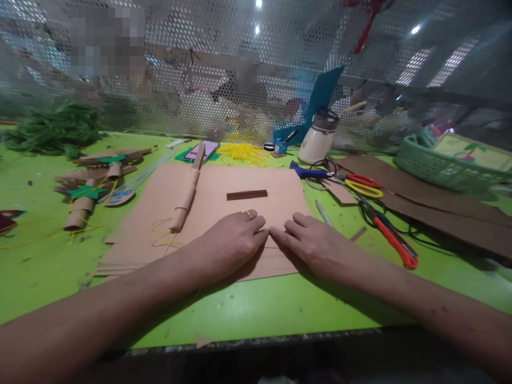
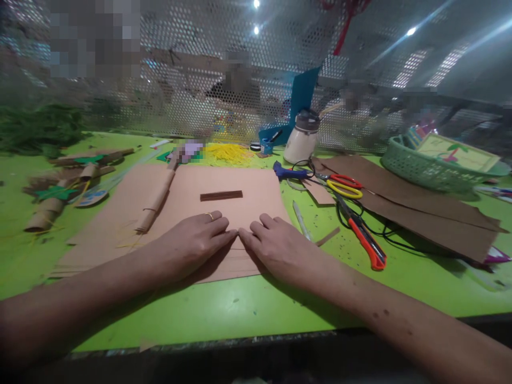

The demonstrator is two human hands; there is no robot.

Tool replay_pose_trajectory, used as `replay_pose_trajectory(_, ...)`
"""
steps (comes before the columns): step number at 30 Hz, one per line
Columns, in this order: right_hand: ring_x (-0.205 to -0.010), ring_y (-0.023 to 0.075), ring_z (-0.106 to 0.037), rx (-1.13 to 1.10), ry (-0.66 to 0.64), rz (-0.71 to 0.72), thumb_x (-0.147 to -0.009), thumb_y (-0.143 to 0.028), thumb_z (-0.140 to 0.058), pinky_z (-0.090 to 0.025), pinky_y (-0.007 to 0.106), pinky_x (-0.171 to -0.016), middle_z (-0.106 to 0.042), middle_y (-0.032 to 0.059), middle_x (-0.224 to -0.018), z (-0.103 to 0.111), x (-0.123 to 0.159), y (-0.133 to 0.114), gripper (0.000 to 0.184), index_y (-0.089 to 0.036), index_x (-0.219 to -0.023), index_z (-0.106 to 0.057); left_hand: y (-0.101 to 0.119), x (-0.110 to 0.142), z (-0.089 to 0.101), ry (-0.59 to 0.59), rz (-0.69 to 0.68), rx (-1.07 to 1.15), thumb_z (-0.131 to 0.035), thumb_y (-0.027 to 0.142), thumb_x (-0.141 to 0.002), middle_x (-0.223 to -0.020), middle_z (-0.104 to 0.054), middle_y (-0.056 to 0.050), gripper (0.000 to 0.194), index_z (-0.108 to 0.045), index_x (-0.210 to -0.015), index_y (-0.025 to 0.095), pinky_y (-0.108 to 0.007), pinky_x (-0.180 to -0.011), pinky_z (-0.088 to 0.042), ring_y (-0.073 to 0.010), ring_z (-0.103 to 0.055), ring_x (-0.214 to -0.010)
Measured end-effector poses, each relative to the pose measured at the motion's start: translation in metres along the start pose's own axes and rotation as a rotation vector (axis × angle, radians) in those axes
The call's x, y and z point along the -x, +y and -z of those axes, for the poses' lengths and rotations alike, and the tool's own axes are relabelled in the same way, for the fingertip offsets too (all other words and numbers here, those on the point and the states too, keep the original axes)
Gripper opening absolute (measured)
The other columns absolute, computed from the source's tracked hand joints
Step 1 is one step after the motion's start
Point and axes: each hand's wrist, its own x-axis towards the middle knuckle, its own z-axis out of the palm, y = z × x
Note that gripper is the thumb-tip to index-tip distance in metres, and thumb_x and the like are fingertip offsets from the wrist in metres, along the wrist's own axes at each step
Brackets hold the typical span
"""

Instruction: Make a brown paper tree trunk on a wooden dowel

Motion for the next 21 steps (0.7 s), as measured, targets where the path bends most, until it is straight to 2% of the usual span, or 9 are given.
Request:
replay_pose_trajectory(6,-0.079,0.0249,-0.045,0.039,-0.029,0.009,-0.094,-0.014,-0.047,-0.035,0.037,-0.066,-0.060,0.0114,-0.089,0.001,-0.002,-0.002,0.025,-0.009,-0.115,-0.058,0.001,-0.001,-0.001,-0.017,-0.017,-0.051,-0.048,0.013,-0.091,-0.080,-0.059,-0.011,0.019,-0.066,-0.089,0.009,-0.038,-0.069,-0.047,-0.0244,-0.053,-0.077)
replay_pose_trajectory(12,-0.078,0.0247,-0.046,0.052,-0.026,-0.020,-0.091,-0.009,-0.047,-0.037,0.037,-0.066,-0.061,0.0132,-0.089,0.000,0.009,0.001,0.025,-0.006,-0.113,-0.060,0.000,0.000,0.001,-0.064,-0.028,-0.047,-0.046,0.011,-0.090,-0.078,-0.059,-0.011,0.023,-0.068,-0.083,0.009,-0.038,-0.070,-0.046,-0.0245,-0.052,-0.076)
replay_pose_trajectory(16,-0.080,0.0258,-0.045,0.091,-0.042,-0.031,-0.091,-0.010,-0.049,-0.038,0.038,-0.066,-0.060,0.0135,-0.089,0.000,0.015,0.000,0.028,-0.004,-0.116,-0.059,0.001,0.001,0.000,-0.067,0.026,0.013,-0.048,0.011,-0.086,-0.078,-0.059,-0.010,0.021,-0.067,-0.078,0.012,-0.039,-0.073,-0.045,-0.0229,-0.051,-0.074)
replay_pose_trajectory(21,-0.081,0.0256,-0.045,0.100,-0.102,-0.051,-0.088,-0.009,-0.050,-0.040,0.038,-0.068,-0.059,0.0131,-0.089,0.000,0.022,-0.002,0.017,-0.007,-0.096,-0.065,0.001,0.004,0.000,-0.094,0.027,-0.014,-0.048,0.009,-0.081,-0.075,-0.058,-0.010,0.019,-0.067,-0.076,0.012,-0.039,-0.069,-0.043,-0.0227,-0.050,-0.070)
